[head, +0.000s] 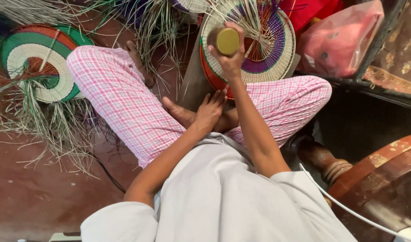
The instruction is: Adding and weaving decorative strands into a circular frame and smoothing them with a small cylindrical tool.
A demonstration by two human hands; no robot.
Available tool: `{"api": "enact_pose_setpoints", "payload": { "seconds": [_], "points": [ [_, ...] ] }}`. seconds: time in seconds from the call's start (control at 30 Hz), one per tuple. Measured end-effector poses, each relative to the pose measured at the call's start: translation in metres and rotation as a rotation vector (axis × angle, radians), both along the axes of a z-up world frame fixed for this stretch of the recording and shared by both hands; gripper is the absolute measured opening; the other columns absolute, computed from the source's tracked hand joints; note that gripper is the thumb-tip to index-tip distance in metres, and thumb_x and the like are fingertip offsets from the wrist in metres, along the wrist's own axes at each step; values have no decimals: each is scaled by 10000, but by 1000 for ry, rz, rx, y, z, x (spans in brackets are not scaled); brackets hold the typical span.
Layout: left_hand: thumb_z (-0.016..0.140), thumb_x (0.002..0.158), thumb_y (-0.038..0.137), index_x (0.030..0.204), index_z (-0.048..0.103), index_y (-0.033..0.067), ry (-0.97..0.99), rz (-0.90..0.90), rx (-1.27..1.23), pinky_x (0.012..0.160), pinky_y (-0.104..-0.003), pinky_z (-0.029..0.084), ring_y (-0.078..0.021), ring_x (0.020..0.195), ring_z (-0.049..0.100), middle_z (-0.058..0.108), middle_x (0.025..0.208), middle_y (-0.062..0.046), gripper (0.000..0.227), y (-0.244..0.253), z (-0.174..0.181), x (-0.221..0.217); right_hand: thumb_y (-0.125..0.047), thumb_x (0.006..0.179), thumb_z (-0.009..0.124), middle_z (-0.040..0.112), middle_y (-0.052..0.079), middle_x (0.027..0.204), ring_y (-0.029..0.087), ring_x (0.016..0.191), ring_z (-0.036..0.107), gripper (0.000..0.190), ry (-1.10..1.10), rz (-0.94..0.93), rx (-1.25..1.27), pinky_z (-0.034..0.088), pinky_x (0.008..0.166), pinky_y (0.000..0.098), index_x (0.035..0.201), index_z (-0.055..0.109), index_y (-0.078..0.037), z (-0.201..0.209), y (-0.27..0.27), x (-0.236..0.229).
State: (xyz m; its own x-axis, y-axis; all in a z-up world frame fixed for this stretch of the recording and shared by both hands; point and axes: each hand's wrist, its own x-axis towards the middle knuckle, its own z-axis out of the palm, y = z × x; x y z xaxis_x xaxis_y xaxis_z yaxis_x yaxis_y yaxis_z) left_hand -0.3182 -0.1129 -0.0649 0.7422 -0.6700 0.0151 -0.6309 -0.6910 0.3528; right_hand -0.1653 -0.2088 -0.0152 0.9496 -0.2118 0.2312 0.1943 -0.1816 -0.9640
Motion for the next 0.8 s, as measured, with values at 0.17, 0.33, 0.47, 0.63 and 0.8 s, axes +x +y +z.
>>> {"api": "enact_pose_setpoints", "payload": {
  "seconds": [0.17,0.33,0.47,0.63,0.8],
  "points": [
    [467,749,109,1168,507,12,104,-15,-140,979,-398,310,-251,1217,356,449,1247,-107,432,3,-7,-5,-227,684,735,471,75,1117,237,1088,458,515,38,53,-48,366,993,388,1102,456,-115,23,2,-73],
    [538,697,9,1230,426,-68,182,63,-199,975,-381,348,-290,1222,372,440,1286,-152,550,7,7,11,-206,681,750,454,64,1106,230,1088,446,550,-75,24,-59,338,1027,385,1120,432,-111,-14,7,-49],
    [516,661,145,1278,388,-35,124,36,-31,1009,-399,276,-270,1277,278,362,1349,-139,655,12,20,30,-200,682,782,464,60,1137,220,1097,456,570,-43,38,-50,352,1034,373,1125,431,-125,-2,9,-28],
    [634,538,260,1146,545,76,111,-38,-1,1008,-440,246,-273,1249,302,454,1258,-150,642,15,19,24,-193,689,748,454,61,1166,220,1136,425,576,-2,116,-14,321,1042,373,1158,423,-115,12,0,-62],
    [553,578,77,1168,430,-117,366,18,-425,960,-372,384,-354,1200,368,481,1182,-213,633,15,34,26,-215,688,750,462,79,1126,253,1098,439,544,-63,70,-56,345,985,401,1123,434,-129,5,8,-45]
  ]
}}
